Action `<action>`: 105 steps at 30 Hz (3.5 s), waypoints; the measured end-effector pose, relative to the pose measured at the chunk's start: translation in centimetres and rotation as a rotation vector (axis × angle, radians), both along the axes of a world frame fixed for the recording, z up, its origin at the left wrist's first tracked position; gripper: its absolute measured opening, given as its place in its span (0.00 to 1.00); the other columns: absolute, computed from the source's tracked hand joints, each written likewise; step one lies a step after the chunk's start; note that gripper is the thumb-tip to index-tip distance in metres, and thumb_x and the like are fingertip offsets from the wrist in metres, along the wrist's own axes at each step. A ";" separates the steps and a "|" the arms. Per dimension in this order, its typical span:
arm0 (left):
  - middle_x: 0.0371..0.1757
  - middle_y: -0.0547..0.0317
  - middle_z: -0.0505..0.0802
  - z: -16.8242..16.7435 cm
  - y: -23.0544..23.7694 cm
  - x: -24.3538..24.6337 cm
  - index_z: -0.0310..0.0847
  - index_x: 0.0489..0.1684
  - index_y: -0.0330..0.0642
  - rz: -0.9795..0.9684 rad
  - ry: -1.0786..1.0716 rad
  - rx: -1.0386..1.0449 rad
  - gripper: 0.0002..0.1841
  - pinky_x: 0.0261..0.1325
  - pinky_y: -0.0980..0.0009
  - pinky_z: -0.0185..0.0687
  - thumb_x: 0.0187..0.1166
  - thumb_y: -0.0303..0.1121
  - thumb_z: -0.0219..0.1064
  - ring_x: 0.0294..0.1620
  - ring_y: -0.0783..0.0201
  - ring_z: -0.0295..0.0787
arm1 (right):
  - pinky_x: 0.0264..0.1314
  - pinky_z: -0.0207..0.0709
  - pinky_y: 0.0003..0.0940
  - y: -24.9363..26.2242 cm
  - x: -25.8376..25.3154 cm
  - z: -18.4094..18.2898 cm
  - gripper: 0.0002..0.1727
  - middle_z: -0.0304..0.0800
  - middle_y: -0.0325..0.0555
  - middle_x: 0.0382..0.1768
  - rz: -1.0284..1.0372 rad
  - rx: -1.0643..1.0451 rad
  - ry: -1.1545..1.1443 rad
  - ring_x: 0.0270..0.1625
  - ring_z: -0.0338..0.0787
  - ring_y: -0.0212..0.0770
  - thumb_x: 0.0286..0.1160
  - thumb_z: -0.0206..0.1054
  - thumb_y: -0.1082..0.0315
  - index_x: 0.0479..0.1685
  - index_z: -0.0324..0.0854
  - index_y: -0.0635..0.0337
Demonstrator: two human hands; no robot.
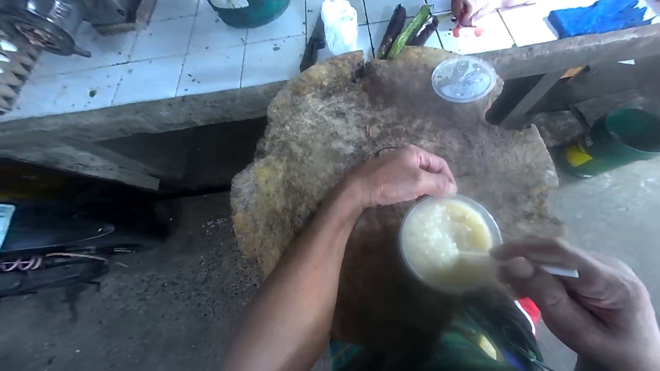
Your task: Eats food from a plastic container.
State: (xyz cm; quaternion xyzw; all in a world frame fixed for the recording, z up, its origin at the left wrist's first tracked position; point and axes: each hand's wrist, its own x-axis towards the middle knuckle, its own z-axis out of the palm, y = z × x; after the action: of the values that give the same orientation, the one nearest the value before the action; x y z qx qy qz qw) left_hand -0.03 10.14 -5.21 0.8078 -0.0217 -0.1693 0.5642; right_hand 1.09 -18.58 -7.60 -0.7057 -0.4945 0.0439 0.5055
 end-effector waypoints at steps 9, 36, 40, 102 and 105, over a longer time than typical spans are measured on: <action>0.31 0.61 0.93 -0.1 0.0 -0.1 0.92 0.41 0.41 0.013 -0.038 -0.024 0.08 0.36 0.76 0.83 0.83 0.32 0.66 0.32 0.73 0.88 | 0.38 0.79 0.19 -0.7 -0.4 0.8 0.17 0.88 0.34 0.35 -0.047 -0.005 -0.166 0.35 0.86 0.23 0.93 0.53 0.52 0.50 0.84 0.51; 0.31 0.64 0.91 0.4 -0.2 -0.2 0.91 0.42 0.43 0.014 -0.029 0.025 0.07 0.34 0.78 0.79 0.84 0.33 0.67 0.29 0.75 0.84 | 0.45 0.80 0.19 -0.6 1.4 2.9 0.16 0.88 0.35 0.38 0.227 0.034 -0.173 0.43 0.87 0.25 0.91 0.57 0.52 0.50 0.86 0.51; 0.31 0.62 0.93 0.3 -0.3 -0.2 0.92 0.41 0.42 -0.003 -0.037 0.013 0.08 0.36 0.77 0.83 0.84 0.32 0.67 0.32 0.74 0.87 | 0.45 0.82 0.21 -0.6 2.1 1.4 0.16 0.91 0.37 0.40 0.109 -0.037 -0.278 0.44 0.89 0.25 0.93 0.55 0.53 0.53 0.86 0.50; 0.30 0.65 0.93 0.2 -0.2 0.0 0.93 0.40 0.45 -0.023 -0.064 0.067 0.10 0.30 0.78 0.78 0.84 0.38 0.67 0.28 0.75 0.85 | 0.37 0.82 0.19 -0.2 -0.8 1.4 0.13 0.91 0.31 0.38 -0.023 0.053 -0.071 0.35 0.87 0.22 0.90 0.59 0.54 0.52 0.86 0.48; 0.29 0.66 0.92 0.3 -0.2 -0.2 0.93 0.40 0.47 -0.002 -0.044 0.086 0.09 0.27 0.79 0.74 0.84 0.39 0.67 0.26 0.76 0.83 | 0.41 0.81 0.14 -2.1 0.4 2.9 0.12 0.91 0.22 0.41 -0.006 0.076 -0.058 0.39 0.88 0.18 0.89 0.61 0.52 0.49 0.87 0.44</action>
State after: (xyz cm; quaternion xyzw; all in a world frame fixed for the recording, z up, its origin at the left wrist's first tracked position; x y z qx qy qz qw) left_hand -0.23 9.93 -4.88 0.8348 -0.0274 -0.1529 0.5282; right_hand 1.49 -20.69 -4.68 -0.6883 -0.5082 0.0031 0.5176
